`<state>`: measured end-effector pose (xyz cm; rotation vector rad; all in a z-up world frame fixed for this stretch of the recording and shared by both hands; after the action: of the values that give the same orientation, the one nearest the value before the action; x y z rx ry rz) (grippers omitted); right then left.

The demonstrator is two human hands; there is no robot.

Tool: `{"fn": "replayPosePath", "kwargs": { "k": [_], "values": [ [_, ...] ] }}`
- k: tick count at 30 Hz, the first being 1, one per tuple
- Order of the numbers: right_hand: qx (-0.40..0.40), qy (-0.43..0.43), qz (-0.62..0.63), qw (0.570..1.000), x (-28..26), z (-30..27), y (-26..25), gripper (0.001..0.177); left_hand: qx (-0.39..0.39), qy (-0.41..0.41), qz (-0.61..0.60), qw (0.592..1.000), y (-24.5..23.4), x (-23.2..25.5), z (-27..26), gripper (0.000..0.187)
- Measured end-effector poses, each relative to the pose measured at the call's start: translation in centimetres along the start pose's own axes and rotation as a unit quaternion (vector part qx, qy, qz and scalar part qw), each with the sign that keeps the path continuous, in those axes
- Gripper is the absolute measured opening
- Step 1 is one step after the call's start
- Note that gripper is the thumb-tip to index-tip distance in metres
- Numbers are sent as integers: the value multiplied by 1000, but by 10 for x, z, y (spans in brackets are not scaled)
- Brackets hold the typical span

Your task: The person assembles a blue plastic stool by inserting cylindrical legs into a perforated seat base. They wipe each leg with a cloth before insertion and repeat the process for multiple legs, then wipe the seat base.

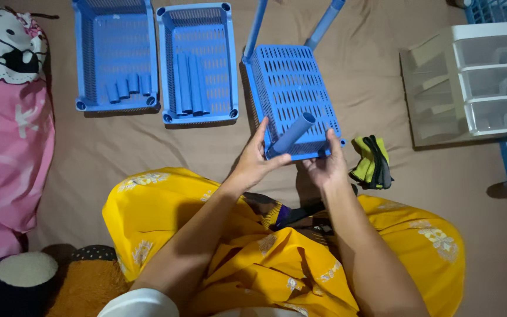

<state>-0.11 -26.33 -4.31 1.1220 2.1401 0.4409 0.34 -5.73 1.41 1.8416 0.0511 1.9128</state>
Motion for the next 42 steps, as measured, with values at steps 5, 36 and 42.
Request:
{"fn": "replayPosePath", "kwargs": {
  "k": [5, 36, 42],
  "values": [
    [44, -6, -58, 997, -17, -17, 7, 66, 40, -86, 28, 995, -22, 0, 7, 105],
    [38, -104, -292, 950, -36, 19, 0, 25, 253, -191, -38, 948, -58, -53, 27, 37],
    [58, -126, -324, 936, -39, 40, -5, 18, 236, -172, -93, 952, -53, -54, 28, 49]
  ]
}}
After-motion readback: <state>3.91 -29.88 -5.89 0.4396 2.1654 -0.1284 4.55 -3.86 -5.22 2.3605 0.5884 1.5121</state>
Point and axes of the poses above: each hand's wrist, its own z-axis towards the middle knuckle, its own y-axis out of the palm, x = y × z, the point moved 4 cm from there along z, towards the middle knuckle, and after that the axes turned 7 degrees about y, right-handed, at the moved point
